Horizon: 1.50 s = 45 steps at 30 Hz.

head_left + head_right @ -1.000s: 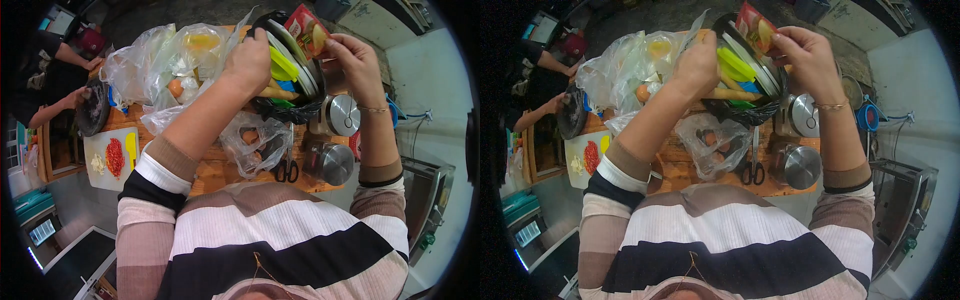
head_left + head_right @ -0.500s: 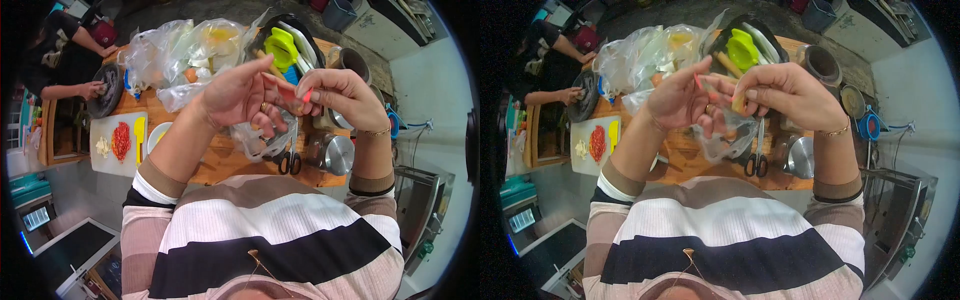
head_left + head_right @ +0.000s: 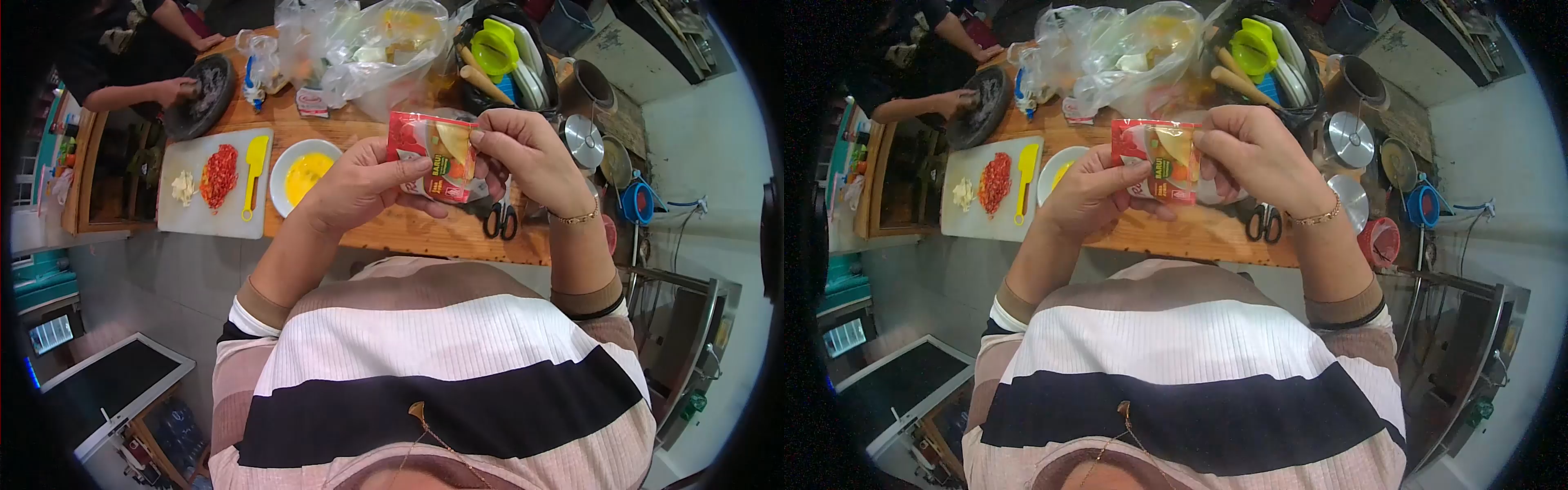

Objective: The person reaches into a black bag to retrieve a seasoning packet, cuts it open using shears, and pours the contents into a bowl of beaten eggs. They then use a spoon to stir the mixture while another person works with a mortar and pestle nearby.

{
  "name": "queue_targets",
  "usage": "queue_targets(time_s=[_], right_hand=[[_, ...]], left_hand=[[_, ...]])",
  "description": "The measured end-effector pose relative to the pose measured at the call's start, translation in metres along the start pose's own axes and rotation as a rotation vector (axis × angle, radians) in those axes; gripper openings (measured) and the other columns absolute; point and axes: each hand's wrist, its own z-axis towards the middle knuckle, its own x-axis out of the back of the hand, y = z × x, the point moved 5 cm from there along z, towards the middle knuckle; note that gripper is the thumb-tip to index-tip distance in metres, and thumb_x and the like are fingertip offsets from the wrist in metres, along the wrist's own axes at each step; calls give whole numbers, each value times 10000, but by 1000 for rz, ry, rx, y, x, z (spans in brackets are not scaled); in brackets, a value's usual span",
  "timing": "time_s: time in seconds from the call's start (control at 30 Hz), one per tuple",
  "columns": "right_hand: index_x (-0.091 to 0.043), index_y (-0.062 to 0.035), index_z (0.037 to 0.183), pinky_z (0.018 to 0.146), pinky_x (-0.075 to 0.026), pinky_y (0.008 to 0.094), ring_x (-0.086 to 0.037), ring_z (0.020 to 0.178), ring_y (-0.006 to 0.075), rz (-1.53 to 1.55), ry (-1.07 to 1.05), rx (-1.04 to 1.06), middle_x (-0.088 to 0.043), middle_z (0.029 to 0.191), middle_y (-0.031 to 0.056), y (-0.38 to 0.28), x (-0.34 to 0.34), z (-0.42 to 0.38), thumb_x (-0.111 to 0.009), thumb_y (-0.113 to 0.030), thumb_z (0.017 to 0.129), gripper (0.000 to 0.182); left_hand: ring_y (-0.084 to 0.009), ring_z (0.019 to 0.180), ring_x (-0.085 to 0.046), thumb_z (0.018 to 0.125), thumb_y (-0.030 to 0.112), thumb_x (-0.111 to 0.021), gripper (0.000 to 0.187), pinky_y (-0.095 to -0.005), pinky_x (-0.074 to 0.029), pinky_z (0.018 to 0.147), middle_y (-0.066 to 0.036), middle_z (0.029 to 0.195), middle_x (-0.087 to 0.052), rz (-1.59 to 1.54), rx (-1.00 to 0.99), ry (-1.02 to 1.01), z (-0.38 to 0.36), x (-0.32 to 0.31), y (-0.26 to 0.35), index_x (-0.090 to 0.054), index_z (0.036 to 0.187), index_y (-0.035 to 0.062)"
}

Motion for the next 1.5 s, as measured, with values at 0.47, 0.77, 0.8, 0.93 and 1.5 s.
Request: queue_targets(time_s=[0.47, 0.77, 0.8, 0.93, 1.5], right_hand=[[-591, -22, 859, 455, -441, 183, -553, 529, 42, 41, 117, 51, -571, 655, -20, 35, -93, -67, -613, -178, 924, 170], [-628, -16, 867, 460, -470, 204, -594, 549, 78, 231, 102, -27, -612, 701, 18, 63, -151, -85, -637, -238, 905, 225], [-645, -4, 919, 547, -490, 225, -598, 611, 85, 215, 12, -102, -626, 727, 15, 69, -159, -86, -651, -236, 893, 234], [-557, 12, 1191, 753, -454, 227, -560, 848, 97, -191, 208, 186, -580, 1060, 52, 73, -156, -77, -758, -224, 803, 497], [-683, 18, 894, 591, -456, 262, -548, 674, 53, 133, 211, 168, -654, 751, 15, 73, -192, -50, -637, -242, 903, 264]], left_hand=[[-247, 915, -666, 972, 208, -510, 334, -359, -583, 767, -150, 1092, -631, -81, -5, 111, -91, 17, -34, -507, 1195, -41], [-152, 824, -646, 893, 111, -627, 215, -301, -551, 688, -100, 973, -668, 398, -85, 187, -145, 20, -8, -634, 1063, -19], [-157, 827, -644, 876, 85, -641, 194, -307, -541, 680, -101, 964, -671, 479, -93, 181, -148, 24, -5, -653, 1040, -17], [-175, 745, -617, 844, 89, -655, 138, -315, -479, 647, -94, 819, -649, 1312, -172, 197, -158, 11, 18, -691, 938, -5], [-152, 890, -652, 867, 92, -659, 331, -320, -580, 749, -77, 1036, -652, 154, 48, 114, -157, 85, -46, -552, 1173, 26]])
